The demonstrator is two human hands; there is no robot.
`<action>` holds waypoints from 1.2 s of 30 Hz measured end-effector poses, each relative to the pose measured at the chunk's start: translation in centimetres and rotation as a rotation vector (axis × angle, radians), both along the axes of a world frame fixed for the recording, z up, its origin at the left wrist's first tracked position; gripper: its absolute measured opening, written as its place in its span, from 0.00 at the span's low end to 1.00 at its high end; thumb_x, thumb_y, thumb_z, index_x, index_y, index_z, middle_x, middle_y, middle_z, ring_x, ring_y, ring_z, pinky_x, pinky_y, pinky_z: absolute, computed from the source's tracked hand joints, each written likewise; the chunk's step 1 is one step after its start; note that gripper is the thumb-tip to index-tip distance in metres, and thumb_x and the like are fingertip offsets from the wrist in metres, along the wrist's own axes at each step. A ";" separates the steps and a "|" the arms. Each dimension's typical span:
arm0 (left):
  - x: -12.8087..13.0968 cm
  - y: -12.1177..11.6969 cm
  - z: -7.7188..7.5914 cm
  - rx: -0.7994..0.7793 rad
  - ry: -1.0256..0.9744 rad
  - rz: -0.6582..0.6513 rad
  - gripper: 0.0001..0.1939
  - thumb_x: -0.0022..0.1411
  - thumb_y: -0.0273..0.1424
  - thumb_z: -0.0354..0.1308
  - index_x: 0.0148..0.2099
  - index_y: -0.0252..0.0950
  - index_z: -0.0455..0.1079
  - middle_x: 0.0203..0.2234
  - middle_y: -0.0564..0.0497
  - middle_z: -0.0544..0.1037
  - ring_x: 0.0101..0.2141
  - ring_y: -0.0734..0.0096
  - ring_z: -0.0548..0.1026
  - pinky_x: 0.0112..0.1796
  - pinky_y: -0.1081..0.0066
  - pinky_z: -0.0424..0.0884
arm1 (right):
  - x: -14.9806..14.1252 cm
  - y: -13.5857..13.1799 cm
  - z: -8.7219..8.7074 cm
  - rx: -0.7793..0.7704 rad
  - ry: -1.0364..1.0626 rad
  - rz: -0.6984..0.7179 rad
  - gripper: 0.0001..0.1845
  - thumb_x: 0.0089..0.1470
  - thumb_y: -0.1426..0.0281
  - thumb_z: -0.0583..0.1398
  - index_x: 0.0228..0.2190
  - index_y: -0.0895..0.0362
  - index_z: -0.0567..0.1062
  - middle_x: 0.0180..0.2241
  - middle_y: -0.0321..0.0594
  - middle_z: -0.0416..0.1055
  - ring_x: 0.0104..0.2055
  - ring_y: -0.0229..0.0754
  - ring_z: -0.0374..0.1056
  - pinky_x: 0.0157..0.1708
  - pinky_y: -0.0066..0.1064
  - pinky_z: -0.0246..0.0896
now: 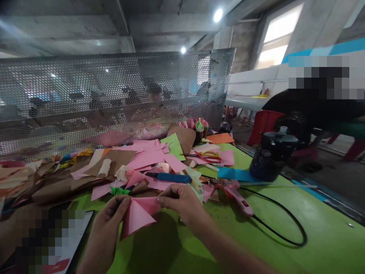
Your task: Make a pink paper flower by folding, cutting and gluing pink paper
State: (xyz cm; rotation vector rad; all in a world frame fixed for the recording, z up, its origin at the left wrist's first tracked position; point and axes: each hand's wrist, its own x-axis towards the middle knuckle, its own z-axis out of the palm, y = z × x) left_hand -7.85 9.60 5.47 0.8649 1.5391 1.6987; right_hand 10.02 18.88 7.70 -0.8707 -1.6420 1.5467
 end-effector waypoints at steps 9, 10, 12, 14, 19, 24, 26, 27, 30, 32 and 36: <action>-0.4 0.3 0.6 0.039 -0.058 0.063 0.21 0.46 0.48 0.68 0.35 0.36 0.75 0.28 0.51 0.78 0.32 0.64 0.74 0.32 0.72 0.68 | 0.4 -0.2 0.9 -0.003 0.091 -0.029 0.16 0.51 0.56 0.63 0.29 0.57 0.78 0.29 0.38 0.73 0.33 0.39 0.65 0.34 0.29 0.56; -0.4 0.2 0.6 0.037 -0.059 0.051 0.21 0.47 0.47 0.68 0.35 0.36 0.75 0.29 0.51 0.79 0.33 0.63 0.75 0.33 0.71 0.68 | 0.4 -0.2 0.8 0.030 0.054 -0.004 0.17 0.53 0.56 0.62 0.29 0.57 0.78 0.29 0.37 0.73 0.33 0.39 0.64 0.33 0.29 0.55; -0.4 0.2 0.6 0.020 -0.058 0.024 0.20 0.47 0.46 0.68 0.36 0.36 0.75 0.31 0.50 0.79 0.36 0.61 0.75 0.35 0.71 0.68 | 0.4 -0.1 0.4 0.088 -0.026 0.034 0.18 0.54 0.54 0.61 0.26 0.57 0.77 0.25 0.35 0.70 0.30 0.38 0.62 0.30 0.29 0.53; -0.4 0.2 0.5 0.007 -0.061 0.002 0.20 0.48 0.46 0.68 0.37 0.36 0.75 0.32 0.49 0.80 0.37 0.60 0.75 0.35 0.71 0.68 | 0.3 0.1 -0.1 0.125 -0.086 0.043 0.19 0.53 0.54 0.62 0.23 0.57 0.76 0.22 0.34 0.68 0.27 0.38 0.61 0.28 0.29 0.51; -0.4 0.3 0.4 -0.010 -0.114 -0.040 0.19 0.48 0.45 0.68 0.36 0.36 0.76 0.32 0.49 0.80 0.38 0.61 0.75 0.36 0.71 0.68 | 0.2 0.5 -0.4 0.180 -0.109 0.027 0.14 0.50 0.60 0.64 0.23 0.58 0.77 0.24 0.36 0.72 0.27 0.38 0.64 0.29 0.28 0.54; -0.2 0.3 0.6 -0.002 -0.191 -0.063 0.17 0.48 0.43 0.68 0.35 0.36 0.75 0.32 0.50 0.79 0.38 0.62 0.75 0.34 0.73 0.68 | 0.3 0.4 -0.4 0.192 -0.139 -0.004 0.11 0.48 0.63 0.67 0.24 0.58 0.76 0.22 0.33 0.69 0.25 0.35 0.60 0.26 0.26 0.51; -0.2 0.2 0.6 -0.013 -0.197 -0.050 0.17 0.47 0.43 0.69 0.34 0.36 0.75 0.30 0.51 0.79 0.34 0.65 0.74 0.31 0.75 0.68 | 0.3 0.3 -0.6 0.188 -0.148 -0.019 0.11 0.47 0.63 0.67 0.24 0.58 0.75 0.20 0.31 0.67 0.23 0.34 0.57 0.24 0.26 0.48; -0.2 0.2 0.5 -0.015 -0.205 -0.050 0.17 0.46 0.43 0.69 0.34 0.36 0.75 0.30 0.51 0.79 0.32 0.67 0.73 0.30 0.75 0.67 | 0.3 0.3 -0.6 0.187 -0.149 -0.023 0.11 0.47 0.63 0.67 0.23 0.58 0.75 0.20 0.31 0.66 0.22 0.33 0.56 0.23 0.26 0.47; -0.2 0.1 0.3 -0.016 -0.260 -0.076 0.17 0.46 0.42 0.70 0.34 0.36 0.75 0.28 0.53 0.77 0.29 0.71 0.72 0.28 0.77 0.66 | 0.3 0.3 -0.6 0.181 -0.141 -0.029 0.12 0.46 0.63 0.68 0.23 0.58 0.75 0.19 0.30 0.64 0.22 0.33 0.54 0.23 0.26 0.46; -0.2 0.2 0.2 -0.016 -0.296 -0.095 0.17 0.46 0.42 0.70 0.34 0.36 0.74 0.27 0.54 0.76 0.29 0.71 0.72 0.28 0.77 0.66 | 0.3 0.2 -0.4 0.168 -0.142 -0.030 0.13 0.45 0.62 0.68 0.22 0.58 0.74 0.19 0.30 0.65 0.22 0.33 0.55 0.22 0.26 0.47; -0.3 0.3 0.1 -0.015 -0.242 -0.088 0.16 0.48 0.43 0.68 0.34 0.37 0.74 0.29 0.53 0.77 0.32 0.69 0.73 0.32 0.75 0.67 | 0.3 0.1 0.1 0.136 -0.107 0.016 0.15 0.44 0.60 0.69 0.27 0.58 0.76 0.25 0.34 0.70 0.27 0.36 0.61 0.27 0.26 0.52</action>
